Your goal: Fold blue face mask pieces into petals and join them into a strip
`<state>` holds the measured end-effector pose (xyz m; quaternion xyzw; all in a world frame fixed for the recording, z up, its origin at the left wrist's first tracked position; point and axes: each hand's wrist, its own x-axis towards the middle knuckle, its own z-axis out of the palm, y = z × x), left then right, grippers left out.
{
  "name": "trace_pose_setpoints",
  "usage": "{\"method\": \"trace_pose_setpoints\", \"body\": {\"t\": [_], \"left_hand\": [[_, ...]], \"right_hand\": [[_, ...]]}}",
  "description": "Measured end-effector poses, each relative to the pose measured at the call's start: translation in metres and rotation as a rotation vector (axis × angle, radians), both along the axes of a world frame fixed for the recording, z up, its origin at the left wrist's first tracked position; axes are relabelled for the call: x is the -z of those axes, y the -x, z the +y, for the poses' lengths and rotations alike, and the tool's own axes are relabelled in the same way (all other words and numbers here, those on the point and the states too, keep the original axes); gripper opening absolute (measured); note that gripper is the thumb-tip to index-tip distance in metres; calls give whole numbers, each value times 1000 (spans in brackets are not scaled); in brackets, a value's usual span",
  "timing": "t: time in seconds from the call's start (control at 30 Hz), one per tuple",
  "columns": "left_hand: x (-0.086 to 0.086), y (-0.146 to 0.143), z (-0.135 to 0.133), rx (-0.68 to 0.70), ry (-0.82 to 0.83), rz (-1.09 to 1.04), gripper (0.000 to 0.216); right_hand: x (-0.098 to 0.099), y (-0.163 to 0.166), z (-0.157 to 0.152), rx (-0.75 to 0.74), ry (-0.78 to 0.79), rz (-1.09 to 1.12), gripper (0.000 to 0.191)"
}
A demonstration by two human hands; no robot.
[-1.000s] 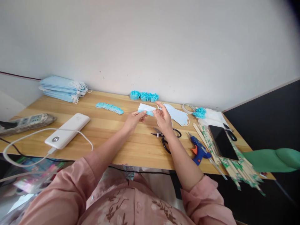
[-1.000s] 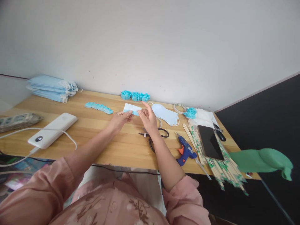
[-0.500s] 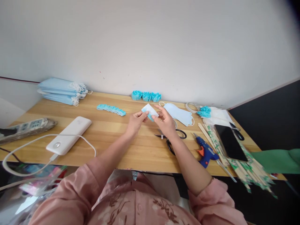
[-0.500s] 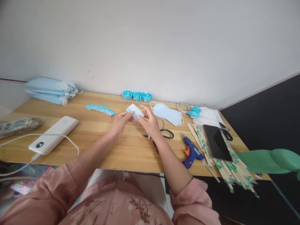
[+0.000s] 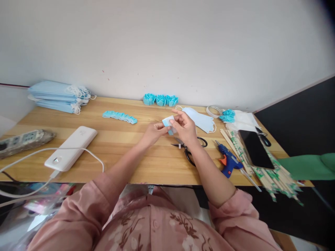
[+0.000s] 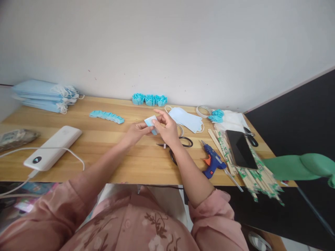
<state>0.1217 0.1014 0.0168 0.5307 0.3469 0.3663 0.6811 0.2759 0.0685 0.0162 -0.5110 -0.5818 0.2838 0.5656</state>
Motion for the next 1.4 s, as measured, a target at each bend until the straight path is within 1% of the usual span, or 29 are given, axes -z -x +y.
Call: {"method": "trace_pose_setpoints", "body": {"t": [0.07, 0.13, 0.2, 0.3, 0.37, 0.43, 0.53, 0.7, 0.8, 0.97, 1.07, 1.27, 1.4], "left_hand": [[0, 1, 1, -19, 3, -21, 20], [0, 3, 3, -61, 32, -81, 23], [0, 4, 6, -112, 86, -164, 26], [-3, 7, 10, -171, 172, -275, 28], [-5, 8, 10, -171, 206, -322, 27], [-7, 8, 9, -151, 223, -353, 26], [-7, 7, 7, -129, 223, -375, 23], [-6, 4, 4, -83, 205, -362, 23], [-5, 3, 3, -60, 194, -363, 24], [-3, 3, 2, -61, 207, -368, 24], [-2, 4, 3, -68, 215, -369, 21], [-3, 5, 7, -141, 241, -409, 16], [-4, 5, 7, -140, 250, -445, 14]], "right_hand": [[-1, -1, -1, 18, -14, -11, 40], [-5, -3, -3, 43, -65, -71, 38], [-11, -6, -5, 55, -167, -215, 37], [-19, -9, -6, 42, -323, -526, 44], [-19, -10, -5, 29, -370, -683, 46], [-17, -9, -3, 15, -387, -756, 44], [-13, -8, -1, -3, -406, -773, 36], [-12, -9, -1, 1, -386, -756, 22], [-12, -11, -1, 10, -380, -757, 20], [-8, -11, 1, 13, -422, -726, 16], [-7, -11, 1, 29, -403, -714, 20], [-12, -9, -2, 57, -390, -701, 38], [-12, -6, -2, 50, -396, -704, 41]]}}
